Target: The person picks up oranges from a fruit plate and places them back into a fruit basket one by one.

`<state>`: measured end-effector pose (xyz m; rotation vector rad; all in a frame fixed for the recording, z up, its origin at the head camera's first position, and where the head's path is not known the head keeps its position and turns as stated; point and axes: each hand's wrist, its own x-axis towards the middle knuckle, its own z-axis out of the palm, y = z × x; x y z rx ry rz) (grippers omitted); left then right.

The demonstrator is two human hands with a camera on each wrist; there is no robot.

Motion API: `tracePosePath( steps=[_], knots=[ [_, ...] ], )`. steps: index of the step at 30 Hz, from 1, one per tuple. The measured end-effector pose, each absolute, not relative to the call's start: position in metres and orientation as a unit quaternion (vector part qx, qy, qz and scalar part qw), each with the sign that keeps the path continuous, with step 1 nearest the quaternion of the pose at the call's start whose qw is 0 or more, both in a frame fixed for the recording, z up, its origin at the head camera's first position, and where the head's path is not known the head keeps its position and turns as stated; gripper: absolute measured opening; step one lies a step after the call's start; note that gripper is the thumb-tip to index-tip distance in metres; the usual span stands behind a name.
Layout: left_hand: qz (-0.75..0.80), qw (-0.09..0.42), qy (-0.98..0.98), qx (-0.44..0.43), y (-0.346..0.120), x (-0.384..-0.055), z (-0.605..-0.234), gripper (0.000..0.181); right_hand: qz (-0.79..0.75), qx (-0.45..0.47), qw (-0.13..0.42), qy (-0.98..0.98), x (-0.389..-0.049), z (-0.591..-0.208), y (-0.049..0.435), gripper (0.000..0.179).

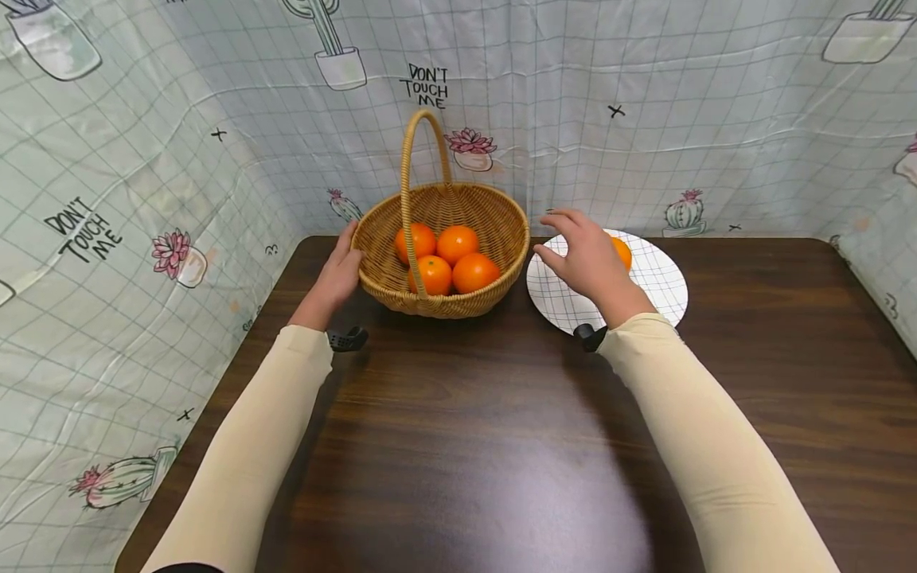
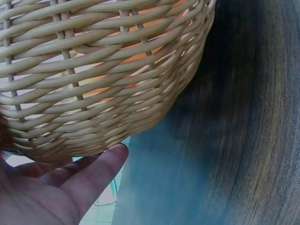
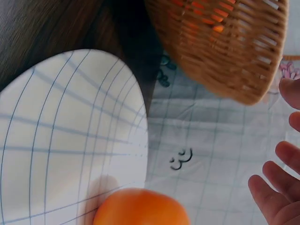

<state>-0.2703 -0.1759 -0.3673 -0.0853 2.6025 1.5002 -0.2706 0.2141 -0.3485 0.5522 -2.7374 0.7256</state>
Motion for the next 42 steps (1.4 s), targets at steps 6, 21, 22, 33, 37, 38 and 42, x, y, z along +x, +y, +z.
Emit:
tracePosePath(
  steps=[6, 21, 22, 33, 37, 38, 42],
  knots=[
    [0.500, 0.066, 0.863, -0.025, -0.175, -0.270, -0.366, 0.060, 0.236, 0.176, 0.118, -0.949, -0.274, -0.353, 0.228, 0.047],
    [0.503, 0.068, 0.861, -0.029, -0.176, -0.270, -0.363, 0.060, 0.210, 0.110, 0.013, -0.971, -0.281, -0.366, 0.260, 0.063],
    [0.503, 0.069, 0.861, -0.030, -0.176, -0.270, -0.363, 0.060, 0.209, 0.105, 0.007, -0.972, -0.281, -0.369, 0.263, 0.064],
    [0.501, 0.069, 0.862, -0.037, -0.177, -0.270, -0.364, 0.061, 0.243, 0.050, -0.018, -0.969, -0.284, -0.387, 0.279, 0.077],
    [0.499, 0.077, 0.862, -0.037, -0.176, -0.270, -0.364, 0.060, 0.256, 0.037, -0.015, -0.966, -0.285, -0.392, 0.280, 0.077],
    [0.499, 0.078, 0.862, -0.037, -0.176, -0.270, -0.364, 0.060, 0.258, 0.035, -0.014, -0.965, -0.286, -0.393, 0.280, 0.077],
    [0.496, 0.078, 0.864, -0.039, -0.176, -0.271, -0.365, 0.060, 0.261, 0.031, -0.012, -0.965, -0.287, -0.396, 0.283, 0.075]
  ],
)
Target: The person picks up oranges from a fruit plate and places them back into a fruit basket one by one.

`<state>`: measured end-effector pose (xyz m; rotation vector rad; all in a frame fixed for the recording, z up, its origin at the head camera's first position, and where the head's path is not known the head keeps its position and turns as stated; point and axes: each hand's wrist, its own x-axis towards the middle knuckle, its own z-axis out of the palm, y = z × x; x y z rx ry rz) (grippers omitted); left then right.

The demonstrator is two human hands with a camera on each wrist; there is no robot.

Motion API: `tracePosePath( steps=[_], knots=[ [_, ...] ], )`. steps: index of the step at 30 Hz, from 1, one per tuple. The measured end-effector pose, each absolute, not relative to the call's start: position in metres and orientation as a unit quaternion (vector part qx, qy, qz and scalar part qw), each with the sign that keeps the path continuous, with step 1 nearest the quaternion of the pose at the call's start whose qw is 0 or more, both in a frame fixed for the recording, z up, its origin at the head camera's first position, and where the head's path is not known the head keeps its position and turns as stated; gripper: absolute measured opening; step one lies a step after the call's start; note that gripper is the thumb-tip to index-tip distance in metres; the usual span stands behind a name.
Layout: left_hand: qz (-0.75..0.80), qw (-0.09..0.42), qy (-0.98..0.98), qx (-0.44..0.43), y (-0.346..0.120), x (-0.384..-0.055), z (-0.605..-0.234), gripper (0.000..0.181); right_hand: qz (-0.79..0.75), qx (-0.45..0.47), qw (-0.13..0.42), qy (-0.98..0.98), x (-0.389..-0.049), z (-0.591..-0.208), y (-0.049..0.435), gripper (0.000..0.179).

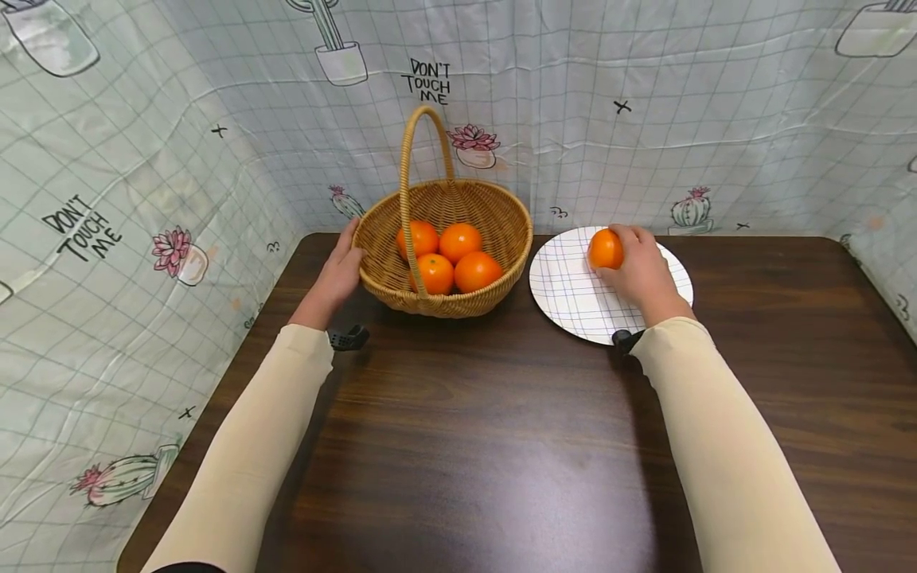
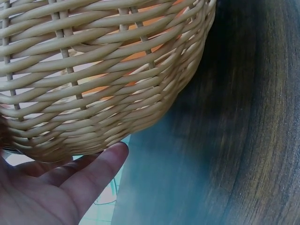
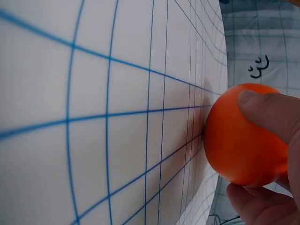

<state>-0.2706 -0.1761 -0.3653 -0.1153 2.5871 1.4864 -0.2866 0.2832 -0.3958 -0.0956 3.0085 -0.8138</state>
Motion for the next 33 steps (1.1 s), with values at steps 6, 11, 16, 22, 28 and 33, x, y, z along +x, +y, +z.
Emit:
tracePosePath(
  steps=[6, 11, 16, 22, 28, 33],
  knots=[
    [0.497, 0.076, 0.864, -0.035, -0.176, -0.271, -0.366, 0.061, -0.266, -0.027, 0.014, 0.964, -0.284, -0.396, 0.285, 0.075],
    [0.495, 0.077, 0.865, -0.029, -0.176, -0.270, -0.368, 0.061, -0.264, -0.024, 0.010, 0.964, -0.281, -0.395, 0.286, 0.075],
    [0.496, 0.075, 0.865, -0.028, -0.176, -0.270, -0.368, 0.061, -0.260, -0.026, 0.001, 0.965, -0.278, -0.391, 0.284, 0.075],
    [0.499, 0.076, 0.863, -0.028, -0.176, -0.271, -0.368, 0.061, -0.256, -0.043, -0.018, 0.966, -0.276, -0.384, 0.280, 0.075],
    [0.499, 0.073, 0.863, -0.025, -0.177, -0.272, -0.368, 0.061, -0.256, -0.058, -0.038, 0.964, -0.274, -0.373, 0.275, 0.074],
    [0.496, 0.071, 0.865, -0.022, -0.177, -0.271, -0.366, 0.060, -0.259, -0.059, -0.041, 0.963, -0.273, -0.365, 0.271, 0.072]
  ],
)
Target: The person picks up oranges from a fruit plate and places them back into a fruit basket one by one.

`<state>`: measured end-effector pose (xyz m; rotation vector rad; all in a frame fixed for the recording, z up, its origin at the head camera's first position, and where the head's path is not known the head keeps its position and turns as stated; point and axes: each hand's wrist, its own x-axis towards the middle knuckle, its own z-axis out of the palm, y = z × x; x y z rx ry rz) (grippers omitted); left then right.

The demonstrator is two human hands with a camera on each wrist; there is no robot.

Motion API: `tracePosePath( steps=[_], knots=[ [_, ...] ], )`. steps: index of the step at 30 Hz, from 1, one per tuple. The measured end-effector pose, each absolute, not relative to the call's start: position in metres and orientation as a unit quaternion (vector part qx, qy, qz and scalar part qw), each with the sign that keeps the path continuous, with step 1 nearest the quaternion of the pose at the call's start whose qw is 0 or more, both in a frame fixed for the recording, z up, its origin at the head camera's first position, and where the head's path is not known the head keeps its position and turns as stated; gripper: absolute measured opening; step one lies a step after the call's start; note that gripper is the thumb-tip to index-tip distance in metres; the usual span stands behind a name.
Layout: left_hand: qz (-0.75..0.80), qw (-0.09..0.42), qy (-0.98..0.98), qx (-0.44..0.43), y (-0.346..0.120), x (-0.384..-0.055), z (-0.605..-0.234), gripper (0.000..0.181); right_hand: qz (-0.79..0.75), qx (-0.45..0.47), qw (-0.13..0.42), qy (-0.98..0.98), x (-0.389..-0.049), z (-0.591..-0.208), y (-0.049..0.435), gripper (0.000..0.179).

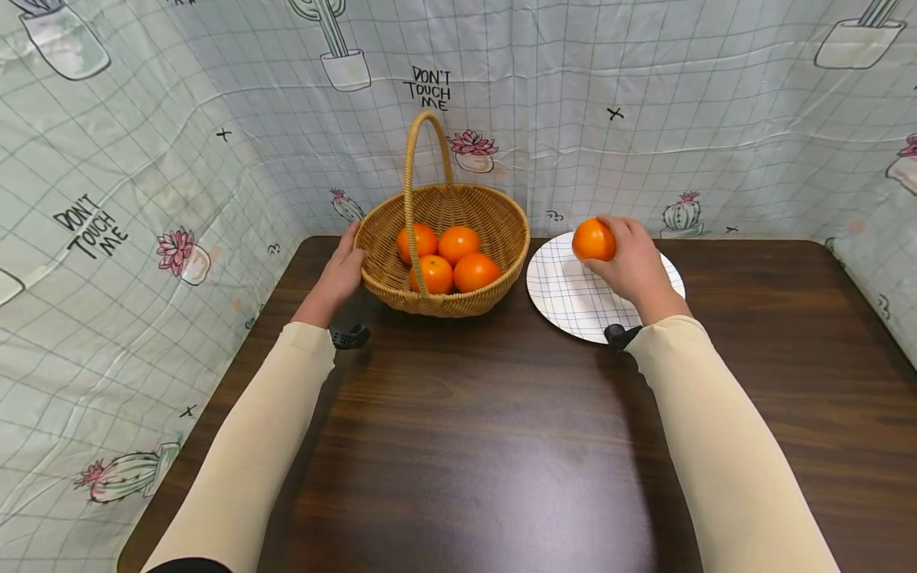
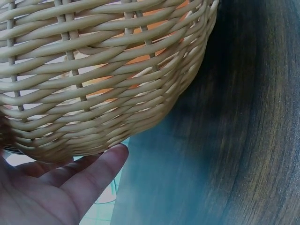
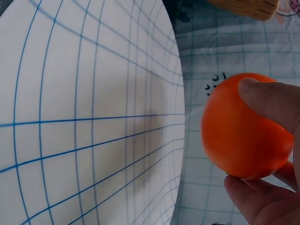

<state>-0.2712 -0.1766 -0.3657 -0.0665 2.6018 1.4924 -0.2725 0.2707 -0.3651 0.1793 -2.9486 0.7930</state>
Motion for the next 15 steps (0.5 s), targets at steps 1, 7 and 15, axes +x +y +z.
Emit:
tracePosePath(
  steps=[1, 7, 15],
  knots=[
    [0.495, 0.071, 0.866, -0.023, -0.177, -0.271, -0.365, 0.060, 0.260, 0.059, 0.042, -0.963, -0.272, -0.364, 0.269, 0.072],
    [0.497, 0.073, 0.864, -0.020, -0.177, -0.271, -0.365, 0.060, 0.267, 0.075, 0.052, -0.959, -0.271, -0.356, 0.262, 0.072],
    [0.498, 0.078, 0.863, -0.019, -0.177, -0.269, -0.364, 0.060, 0.277, 0.105, 0.081, -0.952, -0.268, -0.346, 0.252, 0.071]
  ],
)
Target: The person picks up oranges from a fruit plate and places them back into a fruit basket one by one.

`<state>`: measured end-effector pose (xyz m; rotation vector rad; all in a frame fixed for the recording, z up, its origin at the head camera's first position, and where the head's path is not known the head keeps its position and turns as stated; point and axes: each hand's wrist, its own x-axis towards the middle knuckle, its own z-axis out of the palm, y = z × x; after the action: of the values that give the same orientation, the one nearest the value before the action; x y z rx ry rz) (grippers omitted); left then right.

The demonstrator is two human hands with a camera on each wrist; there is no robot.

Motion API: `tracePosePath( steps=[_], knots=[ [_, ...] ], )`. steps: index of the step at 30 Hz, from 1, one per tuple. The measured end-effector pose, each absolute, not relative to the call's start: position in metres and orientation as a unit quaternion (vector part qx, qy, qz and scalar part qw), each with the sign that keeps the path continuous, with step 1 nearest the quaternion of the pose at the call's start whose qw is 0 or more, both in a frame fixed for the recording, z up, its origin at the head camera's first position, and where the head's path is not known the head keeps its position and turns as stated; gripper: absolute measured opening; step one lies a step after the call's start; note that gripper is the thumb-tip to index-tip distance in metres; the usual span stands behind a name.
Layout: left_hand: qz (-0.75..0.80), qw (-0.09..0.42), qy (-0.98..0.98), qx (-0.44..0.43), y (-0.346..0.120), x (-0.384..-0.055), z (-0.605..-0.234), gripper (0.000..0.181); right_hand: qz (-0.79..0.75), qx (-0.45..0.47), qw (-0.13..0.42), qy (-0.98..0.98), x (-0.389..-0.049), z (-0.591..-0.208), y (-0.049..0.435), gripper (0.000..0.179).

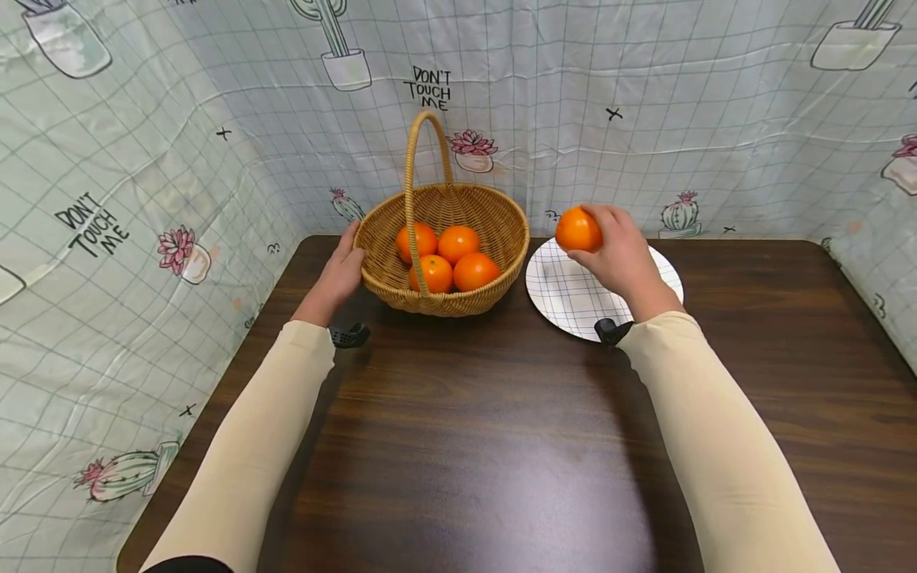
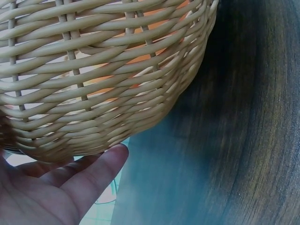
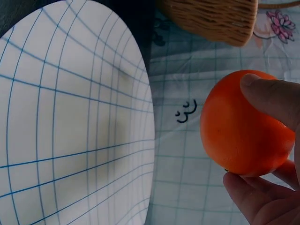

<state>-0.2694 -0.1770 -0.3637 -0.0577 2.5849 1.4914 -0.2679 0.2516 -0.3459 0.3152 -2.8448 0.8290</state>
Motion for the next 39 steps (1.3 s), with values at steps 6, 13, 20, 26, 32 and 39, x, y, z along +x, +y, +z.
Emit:
tracePosePath(
  steps=[6, 13, 20, 26, 32, 39],
  knots=[
    [0.497, 0.080, 0.864, -0.024, -0.178, -0.270, -0.364, 0.060, 0.275, 0.115, 0.089, -0.950, -0.268, -0.338, 0.244, 0.070],
    [0.499, 0.079, 0.863, -0.031, -0.177, -0.271, -0.364, 0.060, 0.280, 0.136, 0.109, -0.944, -0.269, -0.326, 0.233, 0.069],
    [0.502, 0.080, 0.860, -0.032, -0.178, -0.272, -0.364, 0.060, 0.290, 0.144, 0.122, -0.938, -0.271, -0.318, 0.220, 0.072],
    [0.501, 0.081, 0.861, -0.030, -0.178, -0.273, -0.365, 0.060, 0.294, 0.154, 0.139, -0.933, -0.272, -0.314, 0.211, 0.072],
    [0.500, 0.076, 0.862, -0.031, -0.177, -0.273, -0.365, 0.059, 0.299, 0.171, 0.155, -0.926, -0.274, -0.311, 0.202, 0.072],
    [0.499, 0.074, 0.863, -0.035, -0.176, -0.271, -0.366, 0.059, 0.306, 0.182, 0.157, -0.921, -0.278, -0.310, 0.191, 0.072]
  ],
)
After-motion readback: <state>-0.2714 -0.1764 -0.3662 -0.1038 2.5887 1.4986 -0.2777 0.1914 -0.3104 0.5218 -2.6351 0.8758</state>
